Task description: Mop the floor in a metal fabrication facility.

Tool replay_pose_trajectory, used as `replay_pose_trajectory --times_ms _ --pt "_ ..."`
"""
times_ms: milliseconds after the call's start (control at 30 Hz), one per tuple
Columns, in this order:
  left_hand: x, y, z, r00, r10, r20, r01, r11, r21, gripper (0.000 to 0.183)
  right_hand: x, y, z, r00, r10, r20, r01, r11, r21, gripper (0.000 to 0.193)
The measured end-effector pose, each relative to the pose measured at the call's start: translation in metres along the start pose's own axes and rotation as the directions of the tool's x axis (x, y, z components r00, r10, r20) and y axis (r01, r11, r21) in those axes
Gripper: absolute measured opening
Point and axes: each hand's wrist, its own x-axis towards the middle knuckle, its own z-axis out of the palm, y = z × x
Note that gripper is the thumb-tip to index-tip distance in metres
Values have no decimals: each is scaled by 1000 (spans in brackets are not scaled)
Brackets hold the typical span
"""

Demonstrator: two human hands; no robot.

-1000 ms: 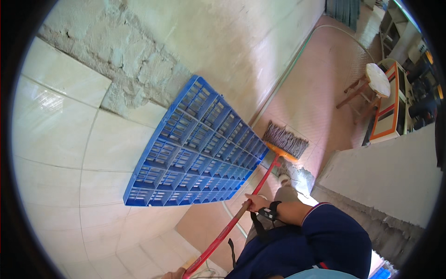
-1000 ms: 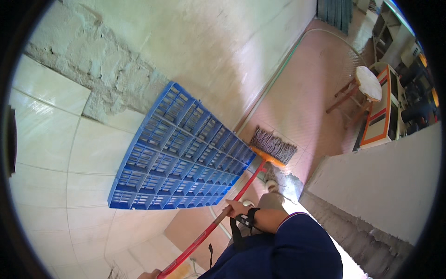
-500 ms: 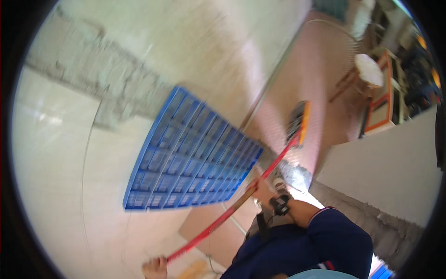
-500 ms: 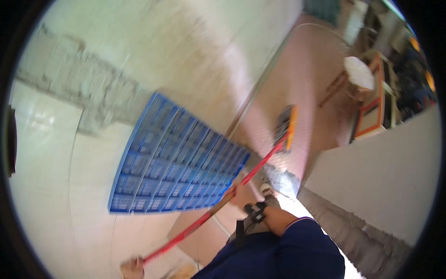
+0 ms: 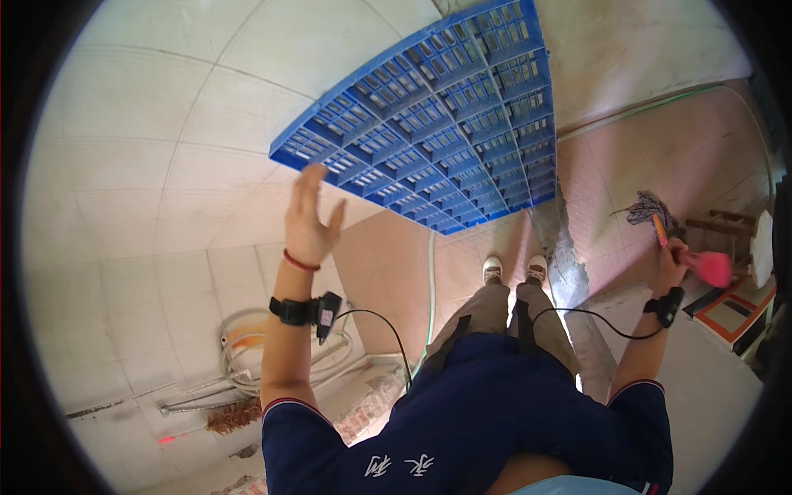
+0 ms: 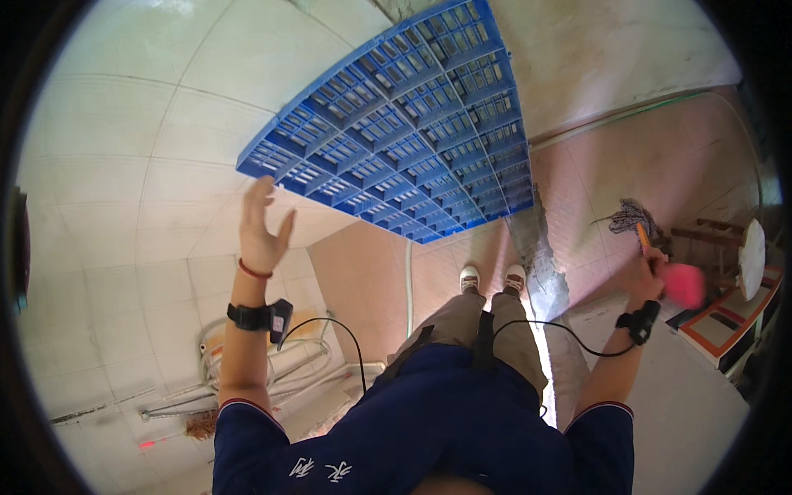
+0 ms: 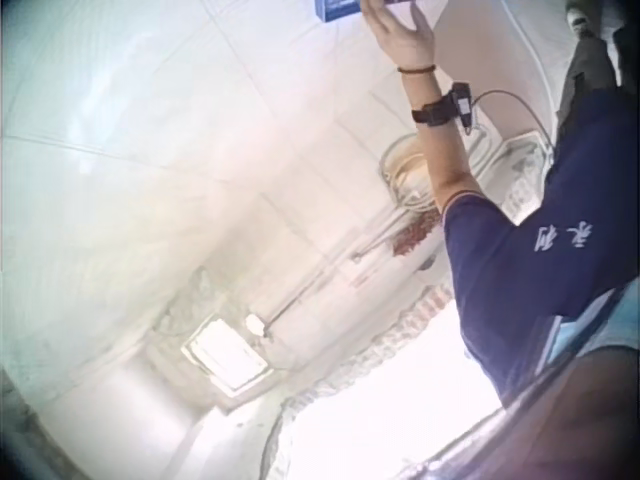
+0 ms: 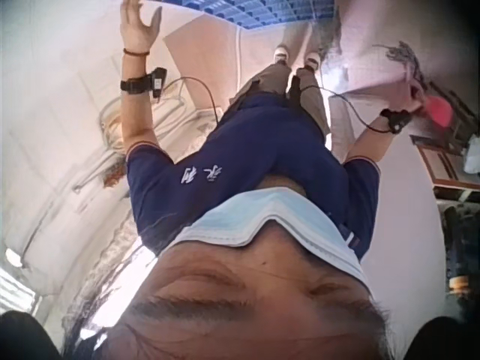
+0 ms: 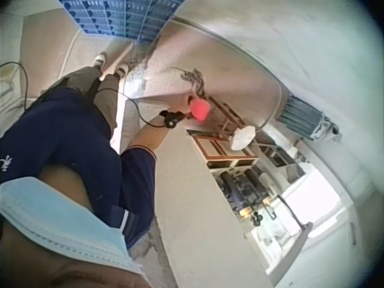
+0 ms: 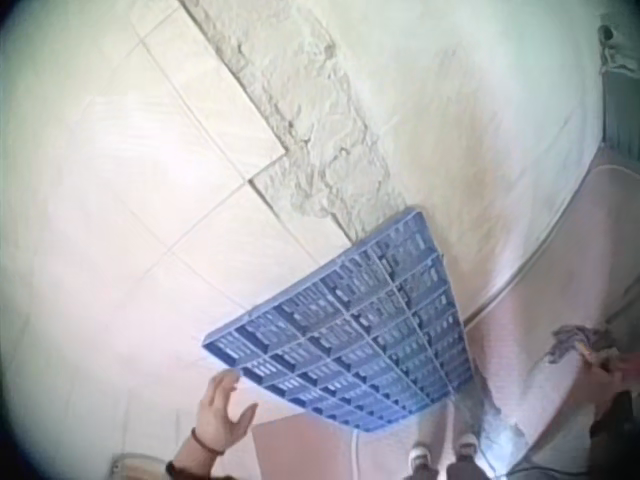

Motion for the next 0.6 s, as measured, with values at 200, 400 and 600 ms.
replay_pose_trajectory --times_ms 200,400,600 --pt "6 -61 3 970 -212 -120 213 977 0 52 -23 -30 62 944 128 -305 -39 959 282 8" --pt "27 -131 26 980 -176 -92 190 965 180 53 -43 47 76 928 117 -355 -79 990 119 11" --pt "44 -145 59 985 -168 49 133 901 412 62 -96 94 44 938 126 -324 -117 992 46 28"
